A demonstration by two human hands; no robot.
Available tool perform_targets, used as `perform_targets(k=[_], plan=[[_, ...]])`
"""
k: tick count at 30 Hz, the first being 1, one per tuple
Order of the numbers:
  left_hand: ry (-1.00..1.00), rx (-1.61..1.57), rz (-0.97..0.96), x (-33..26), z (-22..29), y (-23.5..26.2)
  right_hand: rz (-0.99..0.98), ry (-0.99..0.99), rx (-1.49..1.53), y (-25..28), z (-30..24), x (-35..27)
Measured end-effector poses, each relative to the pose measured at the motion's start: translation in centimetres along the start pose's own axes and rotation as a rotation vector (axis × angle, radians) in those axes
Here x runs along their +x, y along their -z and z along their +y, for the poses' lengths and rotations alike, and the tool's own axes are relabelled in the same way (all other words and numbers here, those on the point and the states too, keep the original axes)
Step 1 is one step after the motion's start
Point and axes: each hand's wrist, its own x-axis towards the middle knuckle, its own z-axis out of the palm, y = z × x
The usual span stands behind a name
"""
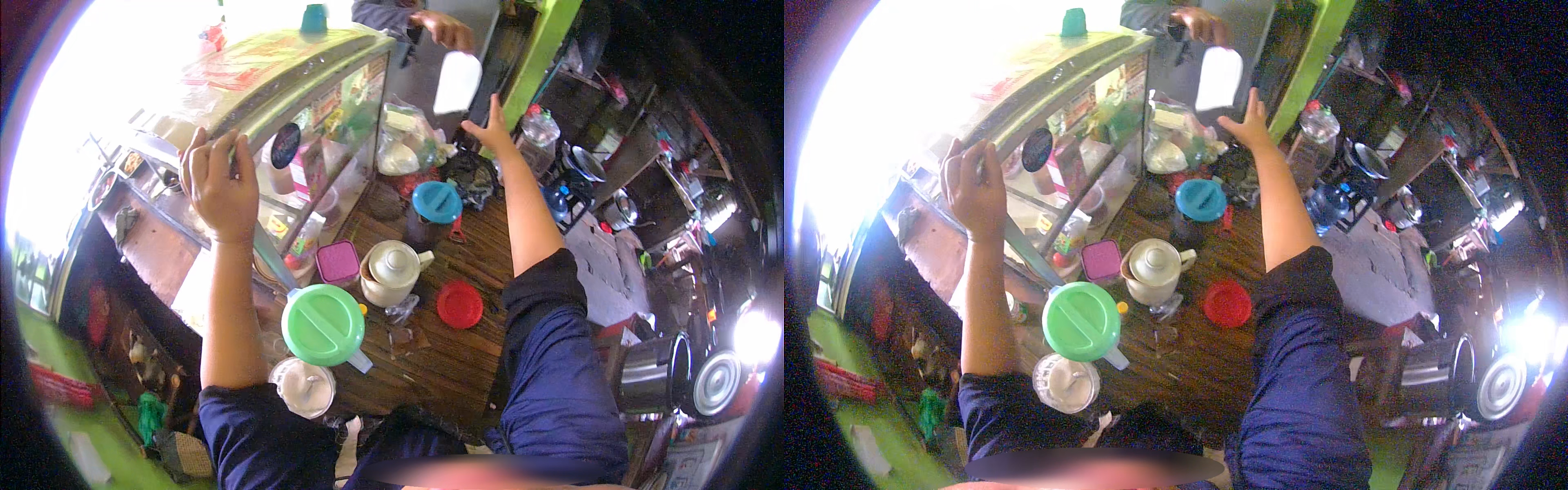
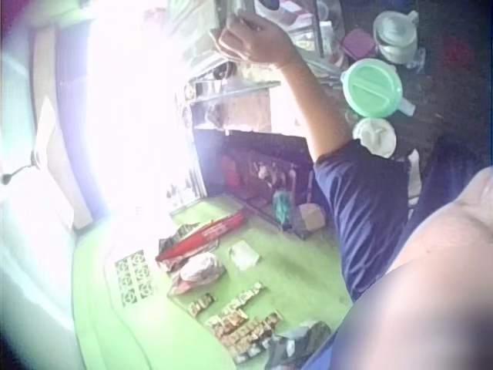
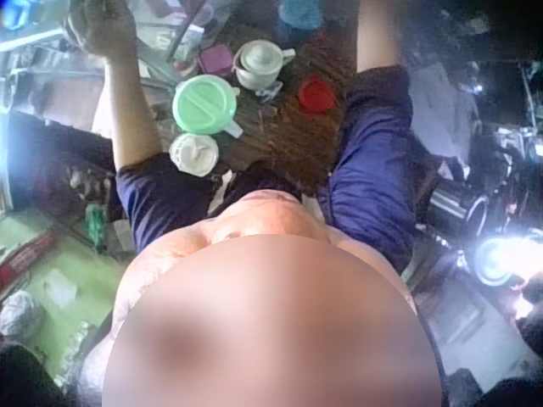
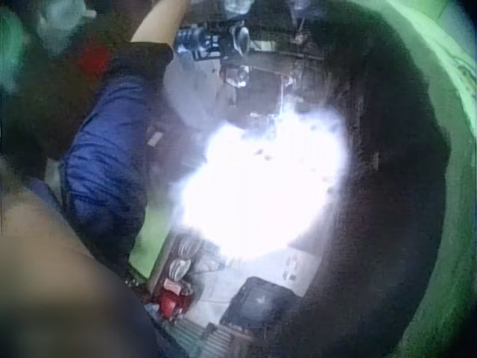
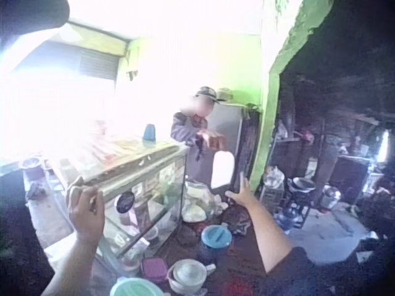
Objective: The person scoops a white paste into a small plastic bag, then cuts the bag open with scissors and seals it. They repeat the process with a second bag, scooping a yellowish powder into it and sealing it as well.
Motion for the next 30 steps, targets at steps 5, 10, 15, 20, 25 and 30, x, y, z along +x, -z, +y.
perform_targets(k=[5, 10, 15, 20, 25, 30], plan=[[0.0, 0.019, -0.013, 0.0, 0.2, 0.1, -0.131, -0.363, 0.877, 0.6, -1.0, 0.8], [-0.026, 0.04, 0.022, 0.1, 0.3, -0.1, -0.184, -0.143, 1.177, -0.4, -3.4, -3.6], [-0.044, 0.029, 0.018, -0.2, 0.0, -0.2, -0.309, -0.435, 1.83, -2.2, -7.2, -9.3], [-0.125, 0.125, 0.075, 0.1, -0.5, -0.6, -0.242, -0.326, 1.942, -1.2, -10.2, -18.6], [-0.051, 0.07, -0.196, -1.3, 2.4, 2.3, -0.186, -0.667, 1.84, 3.9, -10.6, -36.6], [-0.13, -0.599, -0.831, -15.7, 17.5, 12.0, -0.388, -1.0, 1.581, 10.6, -11.4, -51.8]])
